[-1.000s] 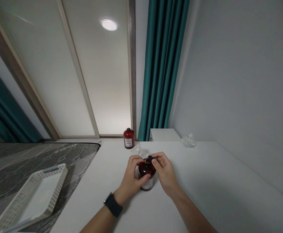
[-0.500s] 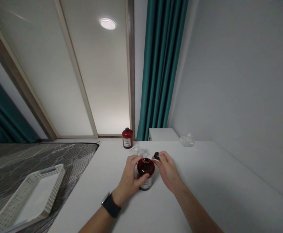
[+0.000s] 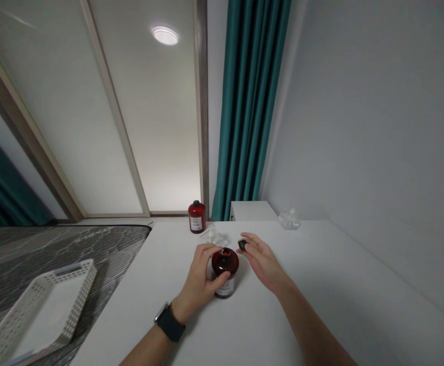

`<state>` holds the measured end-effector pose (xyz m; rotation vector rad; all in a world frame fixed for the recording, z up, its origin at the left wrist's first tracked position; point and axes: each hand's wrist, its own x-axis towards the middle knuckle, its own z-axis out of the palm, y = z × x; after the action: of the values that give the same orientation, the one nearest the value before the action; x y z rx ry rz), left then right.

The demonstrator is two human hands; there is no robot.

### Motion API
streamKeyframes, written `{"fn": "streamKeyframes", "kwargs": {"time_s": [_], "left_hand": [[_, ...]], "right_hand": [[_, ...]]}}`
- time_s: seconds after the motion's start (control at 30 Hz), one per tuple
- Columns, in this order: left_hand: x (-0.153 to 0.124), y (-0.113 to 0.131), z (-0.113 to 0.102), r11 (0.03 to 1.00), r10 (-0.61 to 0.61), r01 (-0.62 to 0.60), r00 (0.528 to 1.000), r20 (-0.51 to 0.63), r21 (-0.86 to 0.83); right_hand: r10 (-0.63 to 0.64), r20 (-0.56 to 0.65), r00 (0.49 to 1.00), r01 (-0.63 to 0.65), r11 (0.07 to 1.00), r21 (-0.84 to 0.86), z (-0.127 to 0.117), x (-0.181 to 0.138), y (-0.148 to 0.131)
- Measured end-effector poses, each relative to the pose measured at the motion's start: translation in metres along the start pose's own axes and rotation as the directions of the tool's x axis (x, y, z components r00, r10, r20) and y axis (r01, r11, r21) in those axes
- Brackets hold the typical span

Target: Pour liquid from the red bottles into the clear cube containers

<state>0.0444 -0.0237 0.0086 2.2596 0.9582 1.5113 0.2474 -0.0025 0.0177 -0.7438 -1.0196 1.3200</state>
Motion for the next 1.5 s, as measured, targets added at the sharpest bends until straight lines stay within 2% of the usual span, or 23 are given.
{"fn": "streamKeyframes", "kwargs": {"time_s": [0.07, 0.13, 0.17, 0.33, 0.5, 0.67, 0.83, 1.07, 1.5], "left_hand": [[0.000, -0.001, 0.000, 1.000, -0.002, 0.002, 1.000, -0.004, 0.003], [0.000, -0.002, 0.000, 1.000, -0.008, 0.008, 1.000, 0.001, 0.008], [0.000, -0.002, 0.000, 1.000, -0.012, 0.012, 1.000, 0.005, 0.011], [0.001, 0.000, 0.000, 1.000, -0.016, 0.016, 1.000, 0.011, 0.005], [0.001, 0.000, 0.000, 1.000, -0.019, 0.019, 0.999, 0.030, -0.003], [0.002, -0.001, 0.000, 1.000, -0.010, 0.010, 0.999, 0.032, 0.002], [0.002, -0.001, -0.001, 1.000, 0.006, -0.006, 1.000, 0.025, 0.005], [0.003, 0.000, -0.003, 1.000, 0.013, -0.014, 0.999, 0.030, 0.011], [0.005, -0.003, -0.006, 0.999, 0.035, -0.036, 0.999, 0.039, 0.013]], "right_hand": [[-0.043, 0.029, 0.999, 0.048, 0.979, -0.200, -0.009, 0.003, 0.003], [-0.125, 0.054, 0.991, 0.136, 0.880, -0.454, -0.019, 0.007, 0.008], [-0.157, 0.046, 0.987, 0.158, 0.847, -0.507, -0.025, 0.010, 0.012], [-0.249, 0.025, 0.968, 0.206, 0.737, -0.644, -0.047, 0.021, 0.028], [-0.288, 0.043, 0.957, 0.216, 0.606, -0.766, -0.061, 0.027, 0.038], [-0.299, 0.070, 0.952, 0.216, 0.491, -0.844, -0.072, 0.032, 0.045], [-0.304, 0.087, 0.949, 0.217, 0.426, -0.878, -0.077, 0.035, 0.051], [-0.294, 0.045, 0.955, 0.162, 0.387, -0.908, -0.078, 0.035, 0.055], [-0.230, 0.063, 0.971, 0.147, 0.371, -0.917, -0.072, 0.028, 0.052]]}}
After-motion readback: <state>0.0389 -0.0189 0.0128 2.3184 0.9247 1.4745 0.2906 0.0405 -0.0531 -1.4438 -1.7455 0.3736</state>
